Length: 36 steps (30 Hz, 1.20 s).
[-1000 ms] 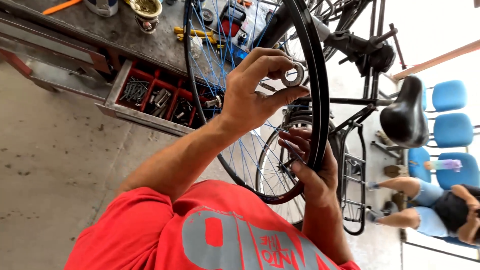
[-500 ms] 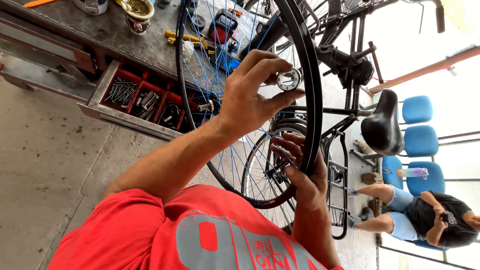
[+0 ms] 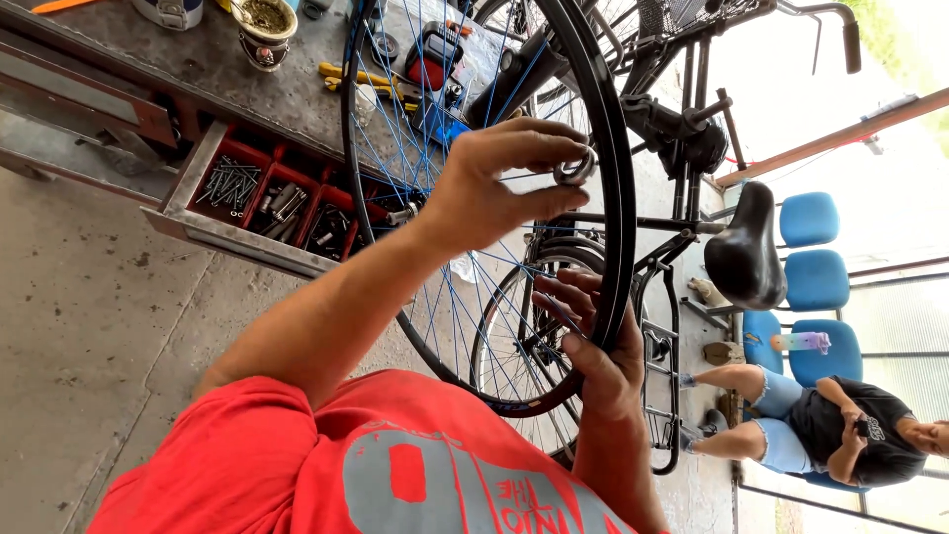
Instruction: Repairing a bicycle wheel by inserting and threading spoke nipples into the rim
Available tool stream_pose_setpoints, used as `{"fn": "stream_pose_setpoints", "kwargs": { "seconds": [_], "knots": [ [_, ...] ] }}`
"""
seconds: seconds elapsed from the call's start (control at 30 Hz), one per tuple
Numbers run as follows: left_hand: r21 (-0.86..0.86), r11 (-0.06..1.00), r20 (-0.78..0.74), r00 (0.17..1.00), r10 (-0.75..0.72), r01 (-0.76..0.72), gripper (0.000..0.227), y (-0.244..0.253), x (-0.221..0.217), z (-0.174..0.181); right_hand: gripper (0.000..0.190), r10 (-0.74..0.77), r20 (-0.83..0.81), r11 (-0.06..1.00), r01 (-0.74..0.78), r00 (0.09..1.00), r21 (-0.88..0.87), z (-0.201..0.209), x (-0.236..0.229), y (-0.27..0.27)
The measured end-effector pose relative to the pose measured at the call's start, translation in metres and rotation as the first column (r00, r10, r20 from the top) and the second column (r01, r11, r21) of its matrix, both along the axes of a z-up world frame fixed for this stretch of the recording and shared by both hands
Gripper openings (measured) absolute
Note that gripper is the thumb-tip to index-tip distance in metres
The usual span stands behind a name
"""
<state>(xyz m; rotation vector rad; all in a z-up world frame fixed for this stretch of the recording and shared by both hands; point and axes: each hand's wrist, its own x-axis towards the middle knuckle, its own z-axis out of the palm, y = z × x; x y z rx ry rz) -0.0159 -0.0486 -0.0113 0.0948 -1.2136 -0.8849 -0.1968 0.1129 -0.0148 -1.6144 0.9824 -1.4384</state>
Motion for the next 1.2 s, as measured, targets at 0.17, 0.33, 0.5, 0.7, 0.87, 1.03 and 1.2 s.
{"fn": "stream_pose_setpoints", "kwargs": {
  "seconds": [0.17,0.33,0.5,0.7,0.87,1.03,1.2],
  "knots": [
    [-0.038,0.999,-0.004,1.0,-0.006,0.006,0.031,-0.001,0.001,0.003,0.057,0.003,0.015,1.0,-0.003,1.0,0.004,-0.002,-0.001,-0.001],
    [-0.087,0.976,0.008,0.98,0.2,-0.199,0.029,0.002,-0.01,-0.006,0.059,-0.004,0.029,1.0,0.004,1.0,-0.001,-0.001,0.002,0.0],
    [0.076,0.987,-0.02,0.99,-0.139,0.14,0.024,-0.01,-0.019,-0.017,0.058,0.045,0.0,0.999,-0.045,0.999,-0.006,0.001,0.003,0.0],
    [0.431,0.703,0.244,0.677,-0.694,0.566,0.04,-0.034,0.022,0.029,0.055,0.049,-0.064,0.996,-0.044,0.997,0.081,0.011,0.006,0.014],
    [0.305,0.864,0.342,0.801,-0.491,0.4,0.033,-0.029,0.013,0.011,0.057,0.019,-0.053,0.997,-0.015,0.998,0.074,0.008,0.001,0.012],
    [0.185,0.886,0.123,0.885,-0.449,0.424,0.031,-0.015,0.01,-0.014,0.058,-0.033,-0.076,0.995,0.04,0.997,0.096,0.014,0.006,0.014],
    [0.011,0.967,0.159,0.955,0.249,-0.253,0.025,-0.015,0.016,-0.005,0.056,-0.042,-0.053,0.996,0.046,0.998,0.076,0.012,0.009,0.015]
  ]
}}
